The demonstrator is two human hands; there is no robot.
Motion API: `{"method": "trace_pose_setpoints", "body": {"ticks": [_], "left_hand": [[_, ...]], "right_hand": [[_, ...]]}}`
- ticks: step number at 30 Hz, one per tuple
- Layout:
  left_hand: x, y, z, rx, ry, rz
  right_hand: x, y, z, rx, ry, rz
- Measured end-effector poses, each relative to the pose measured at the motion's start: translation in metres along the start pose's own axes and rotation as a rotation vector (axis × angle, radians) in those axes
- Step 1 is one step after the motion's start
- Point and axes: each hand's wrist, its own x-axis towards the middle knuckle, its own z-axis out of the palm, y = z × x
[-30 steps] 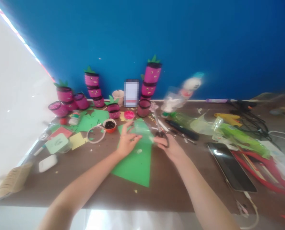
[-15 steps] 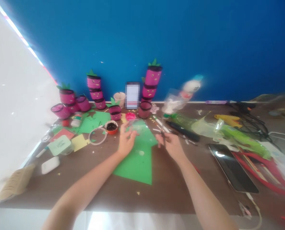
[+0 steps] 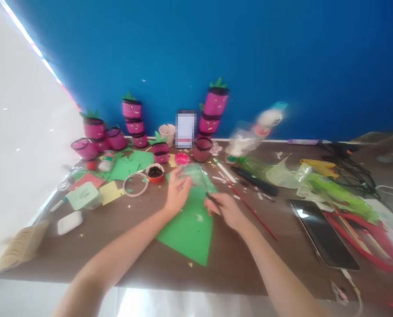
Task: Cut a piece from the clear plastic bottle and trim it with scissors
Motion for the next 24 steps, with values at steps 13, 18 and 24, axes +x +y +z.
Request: {"method": "trace_pose_setpoints", "body": {"ticks": [13,18,24], "left_hand": [[-0.0026,-0.0062,0.0005,0.105,-0.053,0.141],[-0.0019,-0.0077,0.001,0.131,-0.026,0.207],[-0.0009,-0.007,-0.0006,0.182,-0.02,0.272]], "right_hand": [[-0.0007,-0.0043,0.0001,0.133,-0.019,0.015],[0.0009,-0.0059,0.002,0.187,-0.011,0.058],[0.0017,-0.0077,0.0036,0.24,-0.005,0.071]]}}
